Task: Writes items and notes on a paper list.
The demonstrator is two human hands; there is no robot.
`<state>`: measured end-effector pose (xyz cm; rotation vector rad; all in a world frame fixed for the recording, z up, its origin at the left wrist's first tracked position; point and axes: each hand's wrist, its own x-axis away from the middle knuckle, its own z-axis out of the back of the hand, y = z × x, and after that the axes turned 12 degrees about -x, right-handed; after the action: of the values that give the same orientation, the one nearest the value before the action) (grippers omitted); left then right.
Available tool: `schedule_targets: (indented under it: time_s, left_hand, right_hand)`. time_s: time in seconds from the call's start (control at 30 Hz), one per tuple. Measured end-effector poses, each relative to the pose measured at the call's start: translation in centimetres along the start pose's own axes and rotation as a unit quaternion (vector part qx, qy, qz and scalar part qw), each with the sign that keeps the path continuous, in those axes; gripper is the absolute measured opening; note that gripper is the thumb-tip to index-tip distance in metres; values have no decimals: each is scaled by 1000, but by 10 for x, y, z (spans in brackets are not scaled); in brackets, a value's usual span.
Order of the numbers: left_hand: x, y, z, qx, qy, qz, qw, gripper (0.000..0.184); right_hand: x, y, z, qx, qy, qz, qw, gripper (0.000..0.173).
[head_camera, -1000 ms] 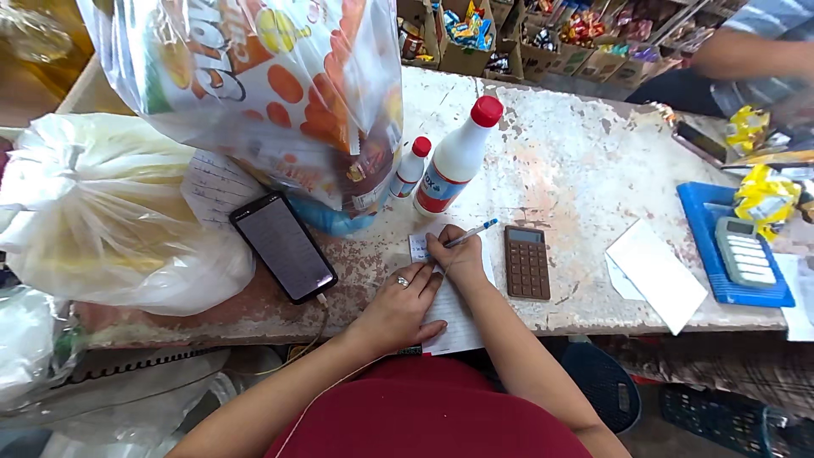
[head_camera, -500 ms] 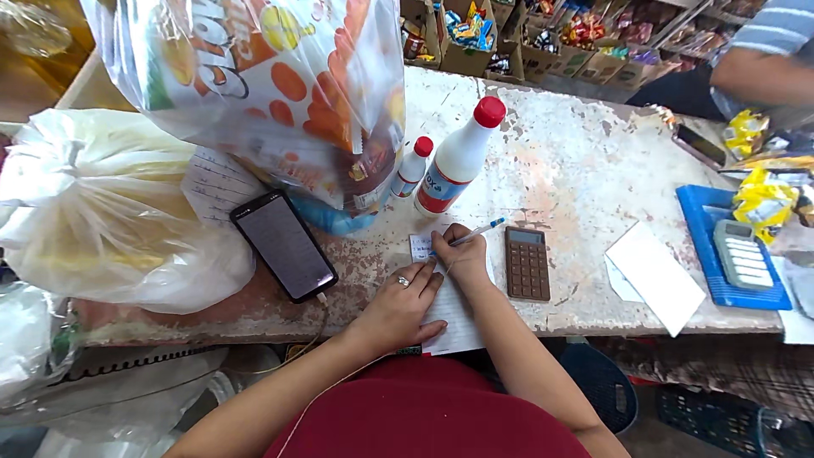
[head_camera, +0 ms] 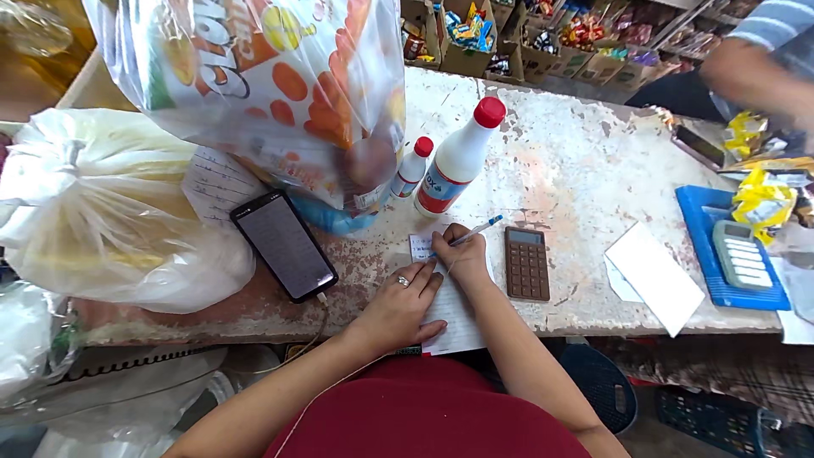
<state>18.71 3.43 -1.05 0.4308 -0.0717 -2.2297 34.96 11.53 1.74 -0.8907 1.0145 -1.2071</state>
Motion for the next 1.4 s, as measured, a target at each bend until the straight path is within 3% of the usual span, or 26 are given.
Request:
schedule_targets:
  time_s: [0.77, 1.0, 1.27, 1.4]
  left_hand:
    - [1, -1, 3, -4, -8, 3, 1000, 74]
    - [2, 0, 9, 45, -21, 9, 999, 71]
    - [4, -1, 9, 57, 10, 3, 998, 70]
    - [5, 3, 11, 51, -17, 3, 999, 87]
  right_hand:
    - [-1, 1, -3, 12, 8, 8, 1000, 33]
    - [4, -5, 0, 62, -18, -17, 998, 24]
    - [8, -1, -8, 76, 13, 49, 996, 29]
    - [6, 2, -8, 64, 26, 52, 996, 28]
